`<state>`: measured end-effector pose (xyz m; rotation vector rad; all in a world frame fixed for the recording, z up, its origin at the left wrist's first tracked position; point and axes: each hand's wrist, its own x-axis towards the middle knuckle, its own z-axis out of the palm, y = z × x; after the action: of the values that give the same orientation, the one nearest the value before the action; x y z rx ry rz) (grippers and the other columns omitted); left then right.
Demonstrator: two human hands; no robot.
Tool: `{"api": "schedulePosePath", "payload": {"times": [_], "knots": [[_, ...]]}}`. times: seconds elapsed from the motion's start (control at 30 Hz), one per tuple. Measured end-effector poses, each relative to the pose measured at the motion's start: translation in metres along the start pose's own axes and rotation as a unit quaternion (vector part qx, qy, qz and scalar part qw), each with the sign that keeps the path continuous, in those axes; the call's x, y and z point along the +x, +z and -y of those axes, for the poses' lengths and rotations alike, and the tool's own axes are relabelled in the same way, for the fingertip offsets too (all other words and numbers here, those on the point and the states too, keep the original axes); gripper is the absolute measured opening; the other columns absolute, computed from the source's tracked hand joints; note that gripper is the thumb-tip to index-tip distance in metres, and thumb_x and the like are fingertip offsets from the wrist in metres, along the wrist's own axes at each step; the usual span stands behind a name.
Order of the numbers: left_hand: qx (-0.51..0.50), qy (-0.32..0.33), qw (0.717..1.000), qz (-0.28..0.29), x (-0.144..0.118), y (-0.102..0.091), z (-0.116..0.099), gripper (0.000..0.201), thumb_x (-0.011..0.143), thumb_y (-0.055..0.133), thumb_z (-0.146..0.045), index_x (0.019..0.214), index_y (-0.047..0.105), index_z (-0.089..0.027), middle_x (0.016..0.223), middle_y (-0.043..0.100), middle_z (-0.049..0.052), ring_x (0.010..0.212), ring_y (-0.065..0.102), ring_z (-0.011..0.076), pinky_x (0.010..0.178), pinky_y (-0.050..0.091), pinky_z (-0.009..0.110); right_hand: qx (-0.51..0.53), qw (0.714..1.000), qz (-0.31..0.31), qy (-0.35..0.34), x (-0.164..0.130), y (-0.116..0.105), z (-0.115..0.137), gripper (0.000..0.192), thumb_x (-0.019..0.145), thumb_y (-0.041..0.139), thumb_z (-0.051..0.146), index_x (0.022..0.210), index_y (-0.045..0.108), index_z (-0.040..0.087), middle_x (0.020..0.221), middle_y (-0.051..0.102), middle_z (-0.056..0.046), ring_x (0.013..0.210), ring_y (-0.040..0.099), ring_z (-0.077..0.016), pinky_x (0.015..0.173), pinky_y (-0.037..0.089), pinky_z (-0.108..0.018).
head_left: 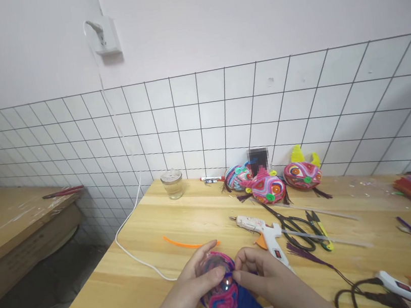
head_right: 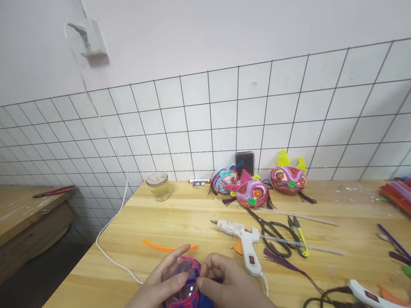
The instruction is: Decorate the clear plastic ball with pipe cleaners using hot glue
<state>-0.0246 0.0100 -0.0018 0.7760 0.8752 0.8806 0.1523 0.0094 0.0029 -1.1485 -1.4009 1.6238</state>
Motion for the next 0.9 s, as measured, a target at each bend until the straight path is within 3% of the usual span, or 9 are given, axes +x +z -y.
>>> {"api": "schedulePosePath", "payload": {"times": [0.3,0.57,0.9], "knots": [[-0.005,0.004,1.000,0.006,-0.0018,0.0021,-0.0023,0.057,0.076,0.067,-0.045,0.126,0.054,-0.019,0.108,0.067,0.010,0.101,0.059,0.0232,0.087,0.041,0.034,-0.007,1.000,-0.003,0.001,0.0003,-0.0010,0.0003,0.033,0.067,0.068,0.047,0.066,0.048,0.020,0.050,0.038,0.009,0.046,0.033,-0.0086,0.047,0.023,-0.022],[-0.015,-0.007,1.000,-0.001,-0.0003,0.0006,0.0001,0.054,0.075,0.071,-0.032,0.125,0.054,-0.020,0.107,0.066,0.009,0.095,0.060,0.0200,0.083,0.042,0.031,-0.007,1.000,-0.002,0.005,0.0003,-0.0011,0.0012,0.034,0.067,0.067,0.047,0.066,0.048,0.020,0.052,0.042,0.008,0.048,0.035,-0.0091,0.048,0.026,-0.022],[-0.010,-0.003,1.000,-0.004,0.0004,0.0023,-0.0005,0.052,0.076,0.070,-0.036,0.123,0.056,-0.019,0.104,0.066,0.008,0.094,0.059,0.0195,0.082,0.043,0.031,-0.005,1.000,0.001,0.003,0.0001,-0.0023,0.0005,0.032,0.068,0.067,0.046,0.067,0.048,0.020,0.051,0.042,0.008,0.048,0.035,-0.0087,0.048,0.025,-0.022]]}}
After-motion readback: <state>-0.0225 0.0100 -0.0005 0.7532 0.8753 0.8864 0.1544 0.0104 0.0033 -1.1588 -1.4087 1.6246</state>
